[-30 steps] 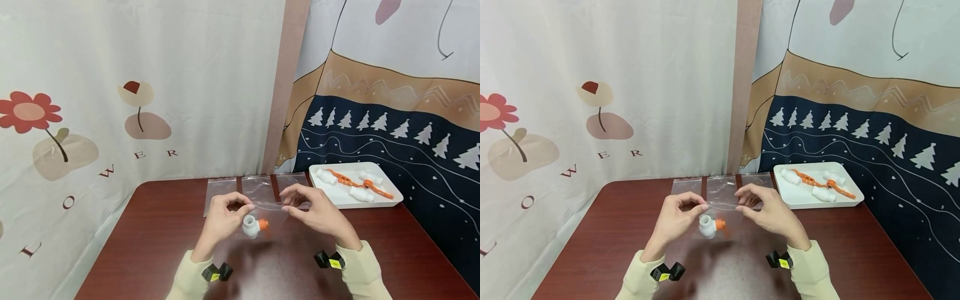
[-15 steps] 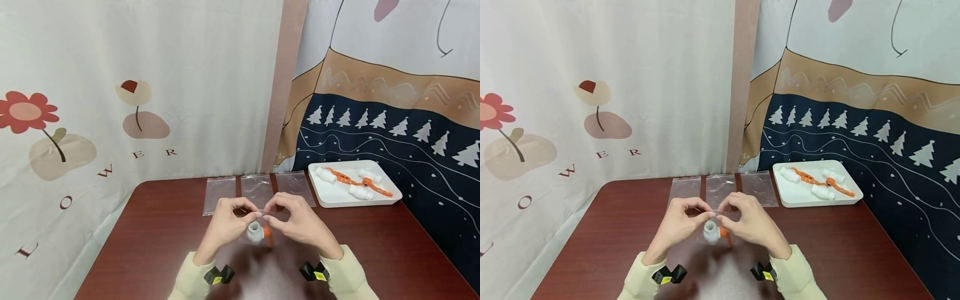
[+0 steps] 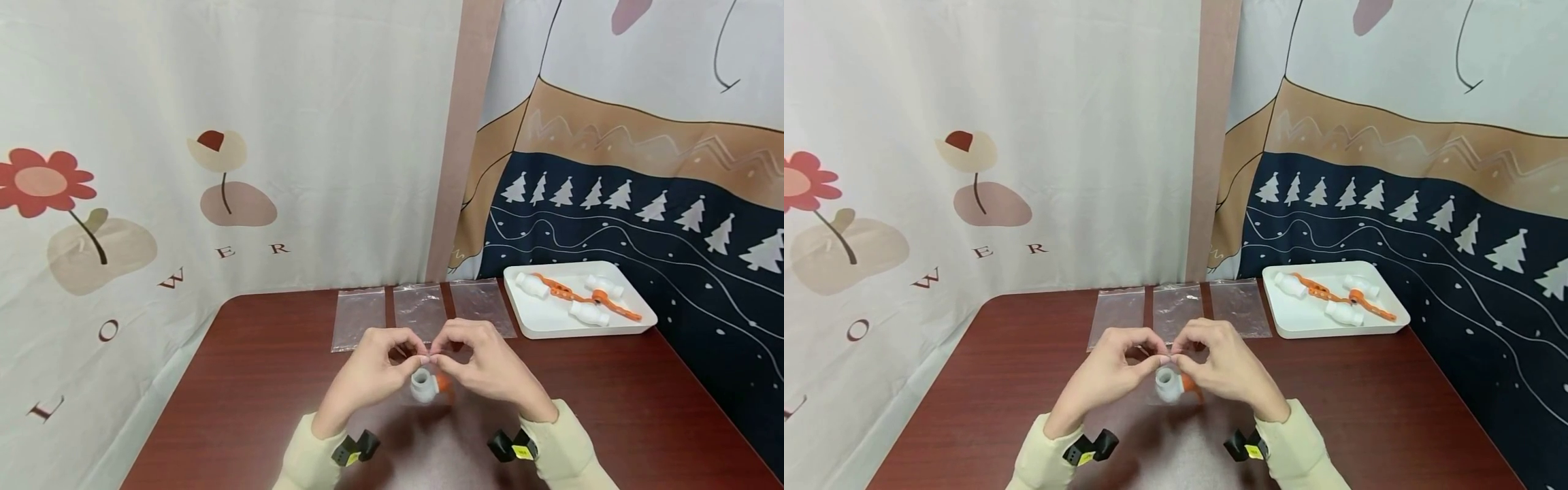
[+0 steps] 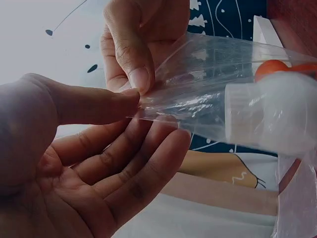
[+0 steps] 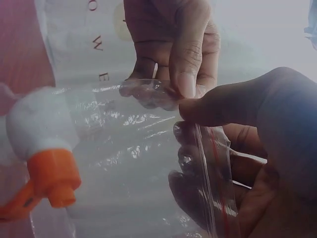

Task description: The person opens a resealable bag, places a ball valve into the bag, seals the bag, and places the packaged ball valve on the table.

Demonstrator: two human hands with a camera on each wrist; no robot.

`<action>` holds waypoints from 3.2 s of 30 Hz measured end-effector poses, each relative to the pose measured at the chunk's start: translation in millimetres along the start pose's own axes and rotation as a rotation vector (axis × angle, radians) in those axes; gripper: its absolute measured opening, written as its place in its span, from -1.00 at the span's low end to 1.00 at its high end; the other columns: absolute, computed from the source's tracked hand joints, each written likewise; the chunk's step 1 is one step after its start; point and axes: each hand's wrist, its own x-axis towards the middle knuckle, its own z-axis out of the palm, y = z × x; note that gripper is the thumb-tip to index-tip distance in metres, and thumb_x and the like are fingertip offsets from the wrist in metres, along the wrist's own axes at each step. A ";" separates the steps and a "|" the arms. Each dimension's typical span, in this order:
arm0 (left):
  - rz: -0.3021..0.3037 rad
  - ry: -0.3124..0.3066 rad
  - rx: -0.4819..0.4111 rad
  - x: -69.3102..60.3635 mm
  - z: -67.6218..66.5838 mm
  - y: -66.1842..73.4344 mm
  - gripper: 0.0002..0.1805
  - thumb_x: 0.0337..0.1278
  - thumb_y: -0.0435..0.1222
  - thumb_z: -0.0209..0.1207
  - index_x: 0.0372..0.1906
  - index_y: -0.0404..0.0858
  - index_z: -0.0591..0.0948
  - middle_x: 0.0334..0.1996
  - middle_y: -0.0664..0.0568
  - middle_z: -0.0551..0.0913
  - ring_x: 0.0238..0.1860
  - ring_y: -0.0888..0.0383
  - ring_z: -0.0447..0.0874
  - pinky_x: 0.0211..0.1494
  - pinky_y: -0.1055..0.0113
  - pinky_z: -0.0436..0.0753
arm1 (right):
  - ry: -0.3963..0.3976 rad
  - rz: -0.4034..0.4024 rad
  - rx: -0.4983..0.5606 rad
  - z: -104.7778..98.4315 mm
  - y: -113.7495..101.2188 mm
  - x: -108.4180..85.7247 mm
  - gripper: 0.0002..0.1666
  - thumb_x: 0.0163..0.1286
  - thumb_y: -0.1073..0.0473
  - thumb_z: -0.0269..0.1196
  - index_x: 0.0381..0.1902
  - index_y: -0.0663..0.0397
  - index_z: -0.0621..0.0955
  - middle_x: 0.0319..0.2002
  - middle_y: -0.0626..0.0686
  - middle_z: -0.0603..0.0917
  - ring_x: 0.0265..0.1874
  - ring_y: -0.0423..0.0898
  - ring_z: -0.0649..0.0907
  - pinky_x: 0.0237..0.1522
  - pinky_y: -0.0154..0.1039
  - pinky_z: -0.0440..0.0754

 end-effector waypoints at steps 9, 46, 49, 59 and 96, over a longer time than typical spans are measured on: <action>0.032 0.071 -0.002 -1.2 2.0 2.0 -0.86 0.14 -0.47 0.31 -0.39 -0.17 0.74 -0.44 0.06 0.78 -0.51 0.36 0.61 -0.42 0.37 0.72 | -0.001 -0.006 0.011 -2.4 1.2 -0.3 -0.87 0.33 0.19 0.44 -0.32 -0.22 0.72 -0.37 -0.27 0.68 -0.36 -0.33 0.62 -0.28 -0.36 0.66; 0.175 0.124 0.024 1.5 4.9 -3.5 -0.90 0.15 -0.45 0.35 -0.40 -0.20 0.74 -0.46 0.12 0.72 -0.40 0.33 0.63 -0.33 0.39 0.74 | 0.027 -0.015 0.011 -8.8 1.7 -2.0 -0.79 0.30 0.26 0.43 -0.32 -0.23 0.69 -0.37 -0.25 0.67 -0.39 -0.32 0.61 -0.30 -0.37 0.67; 0.174 0.140 0.032 1.5 4.6 -3.2 -0.89 0.12 -0.46 0.36 -0.42 -0.19 0.75 -0.47 0.13 0.72 -0.41 0.34 0.61 -0.36 0.40 0.72 | 0.030 -0.005 0.001 -10.2 1.6 -2.2 -0.78 0.29 0.26 0.44 -0.33 -0.25 0.69 -0.37 -0.26 0.67 -0.39 -0.33 0.60 -0.31 -0.37 0.67; 0.190 0.112 0.019 2.0 4.5 -4.2 -0.91 0.16 -0.39 0.40 -0.32 -0.13 0.78 -0.41 0.17 0.73 -0.34 0.35 0.67 -0.29 0.42 0.72 | 0.035 -0.075 0.061 -10.7 3.1 -1.5 -0.84 0.34 0.24 0.42 -0.29 -0.20 0.70 -0.36 -0.18 0.69 -0.38 -0.31 0.63 -0.31 -0.35 0.70; 0.220 0.202 0.010 3.2 0.7 -6.3 -0.89 0.13 -0.40 0.40 -0.39 -0.11 0.78 -0.46 0.16 0.74 -0.42 0.37 0.62 -0.36 0.43 0.68 | 0.026 -0.063 -0.008 -16.8 5.9 -0.4 -0.81 0.35 0.22 0.40 -0.33 -0.25 0.66 -0.40 -0.24 0.62 -0.38 -0.29 0.58 -0.29 -0.32 0.64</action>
